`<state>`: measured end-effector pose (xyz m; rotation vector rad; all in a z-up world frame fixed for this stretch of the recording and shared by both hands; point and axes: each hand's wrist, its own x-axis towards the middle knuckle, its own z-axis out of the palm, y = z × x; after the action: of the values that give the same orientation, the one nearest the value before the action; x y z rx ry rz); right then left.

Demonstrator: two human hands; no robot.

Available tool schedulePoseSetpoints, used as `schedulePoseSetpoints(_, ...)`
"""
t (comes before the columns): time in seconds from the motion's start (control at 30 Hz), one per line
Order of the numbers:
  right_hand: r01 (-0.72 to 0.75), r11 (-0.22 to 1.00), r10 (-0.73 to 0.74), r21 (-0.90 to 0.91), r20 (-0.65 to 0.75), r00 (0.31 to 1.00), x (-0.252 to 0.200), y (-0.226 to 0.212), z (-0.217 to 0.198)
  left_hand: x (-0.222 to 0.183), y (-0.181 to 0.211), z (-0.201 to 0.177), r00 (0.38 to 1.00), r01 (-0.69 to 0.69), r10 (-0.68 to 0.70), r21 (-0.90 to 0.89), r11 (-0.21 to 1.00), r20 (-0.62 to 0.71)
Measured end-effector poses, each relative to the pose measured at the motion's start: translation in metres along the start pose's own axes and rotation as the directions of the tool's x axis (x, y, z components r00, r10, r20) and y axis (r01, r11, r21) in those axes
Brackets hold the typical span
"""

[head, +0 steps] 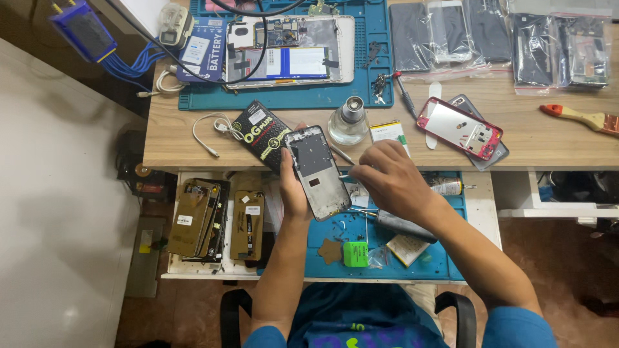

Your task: The person uses a precision tool to scrape residue from the back of a disassembled smartphone. They then apply a liquid from a spray bottle to the device's surface and wipe it with a cloth.

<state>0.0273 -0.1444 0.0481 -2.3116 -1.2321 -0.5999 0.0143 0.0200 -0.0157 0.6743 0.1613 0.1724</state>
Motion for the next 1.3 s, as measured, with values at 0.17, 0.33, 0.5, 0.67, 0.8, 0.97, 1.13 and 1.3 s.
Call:
schedulePoseSetpoints(0.17,0.026,0.999,-0.028,0.045,0.038,0.999,-0.012,-0.013,-0.009,-0.004,0.013,0.005,1.0,0.001,0.0,0.024,1.0,-0.028)
schedulePoseSetpoints(0.33,0.007,1.0,-0.007,0.007,-0.018,1.0,-0.016,-0.015,-0.005,-0.005,0.015,0.007,0.994,-0.036,0.039,0.026,0.999,-0.1)
schedulePoseSetpoints(0.5,-0.027,0.999,0.028,0.025,-0.038,0.999,-0.021,-0.026,-0.002,-0.009,0.026,0.01,0.958,-0.158,0.161,0.03,0.987,-0.237)
schedulePoseSetpoints(0.67,-0.158,0.976,0.178,0.148,-0.14,0.974,-0.019,-0.002,0.001,-0.015,0.027,0.029,0.935,-0.248,0.255,0.061,0.967,-0.248)
schedulePoseSetpoints(0.8,-0.236,0.971,0.24,0.044,-0.208,0.948,0.02,0.024,-0.018,-0.014,0.029,0.029,0.942,-0.3,0.302,0.033,0.953,-0.144)
schedulePoseSetpoints(0.97,-0.184,0.951,0.157,-0.248,-0.123,0.98,0.048,0.037,-0.021,-0.015,0.026,0.02,0.958,-0.256,0.257,0.022,0.966,-0.13)
schedulePoseSetpoints(1.13,-0.112,0.907,0.097,-0.405,-0.059,0.994,0.049,0.052,-0.008,-0.015,0.025,0.018,0.963,-0.23,0.225,-0.015,0.973,-0.15)
schedulePoseSetpoints(1.3,-0.084,0.897,0.077,-0.433,-0.034,0.996,0.051,0.061,0.003,-0.015,0.026,0.019,0.964,-0.239,0.237,0.0,0.971,-0.124)
